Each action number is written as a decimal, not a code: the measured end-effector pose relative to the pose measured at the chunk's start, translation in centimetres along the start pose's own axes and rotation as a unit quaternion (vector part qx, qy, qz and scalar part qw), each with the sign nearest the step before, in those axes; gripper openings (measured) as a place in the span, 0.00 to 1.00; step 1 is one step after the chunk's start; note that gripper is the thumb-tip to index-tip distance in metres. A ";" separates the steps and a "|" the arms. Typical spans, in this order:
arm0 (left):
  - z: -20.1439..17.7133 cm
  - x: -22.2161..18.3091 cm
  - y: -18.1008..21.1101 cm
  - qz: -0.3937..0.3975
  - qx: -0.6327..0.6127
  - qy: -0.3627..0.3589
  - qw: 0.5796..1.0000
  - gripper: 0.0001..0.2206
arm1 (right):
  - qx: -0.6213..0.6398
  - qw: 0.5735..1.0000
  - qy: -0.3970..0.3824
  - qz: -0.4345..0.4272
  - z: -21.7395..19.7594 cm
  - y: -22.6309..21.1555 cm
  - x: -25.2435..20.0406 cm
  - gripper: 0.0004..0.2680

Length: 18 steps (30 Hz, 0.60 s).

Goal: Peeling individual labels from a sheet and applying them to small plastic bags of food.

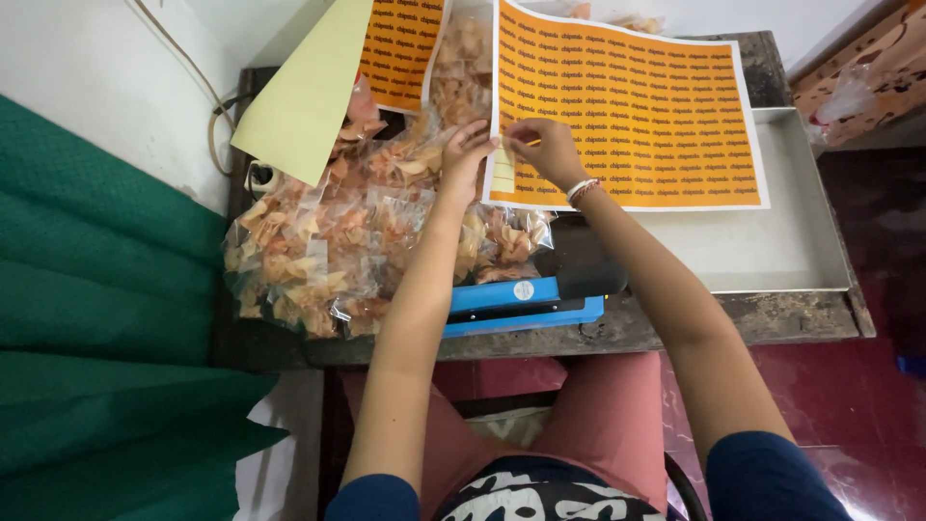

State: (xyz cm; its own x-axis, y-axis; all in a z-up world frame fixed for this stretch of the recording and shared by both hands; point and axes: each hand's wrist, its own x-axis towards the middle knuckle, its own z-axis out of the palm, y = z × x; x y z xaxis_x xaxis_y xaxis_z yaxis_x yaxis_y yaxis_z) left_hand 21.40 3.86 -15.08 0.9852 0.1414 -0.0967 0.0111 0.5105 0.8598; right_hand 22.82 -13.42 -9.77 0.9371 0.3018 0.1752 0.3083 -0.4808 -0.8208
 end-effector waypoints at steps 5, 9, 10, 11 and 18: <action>0.3 0.1 0.2 -0.002 0.013 -0.006 1.000 0.28 | 0.020 1.000 0.019 0.007 -0.1 -0.8 -0.1 0.06; 0.1 0.5 -0.3 0.011 0.042 -0.006 0.999 0.29 | 0.026 0.999 0.014 0.026 -0.2 -1.3 -0.2 0.06; -0.1 0.9 -0.6 0.011 0.042 -0.005 0.999 0.29 | 0.026 0.999 0.012 0.026 -0.1 -1.2 -0.2 0.06; -0.3 1.2 -0.9 0.018 0.053 -0.006 0.998 0.29 | 0.026 0.999 0.008 0.030 -0.1 -1.1 -0.2 0.05; -0.2 1.0 -0.3 0.050 0.096 -0.003 0.994 0.27 | 0.023 0.999 0.014 0.042 -0.2 -1.9 -0.6 0.05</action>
State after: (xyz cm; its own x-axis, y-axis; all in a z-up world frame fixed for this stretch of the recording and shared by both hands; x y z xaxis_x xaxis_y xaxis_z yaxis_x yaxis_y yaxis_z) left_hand 22.32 4.01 -15.52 0.9842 0.1772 -0.0037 -0.0547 0.3235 0.9446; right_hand 21.70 -12.83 -8.20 0.9636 0.2395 0.1192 0.2215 -0.4645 -0.8574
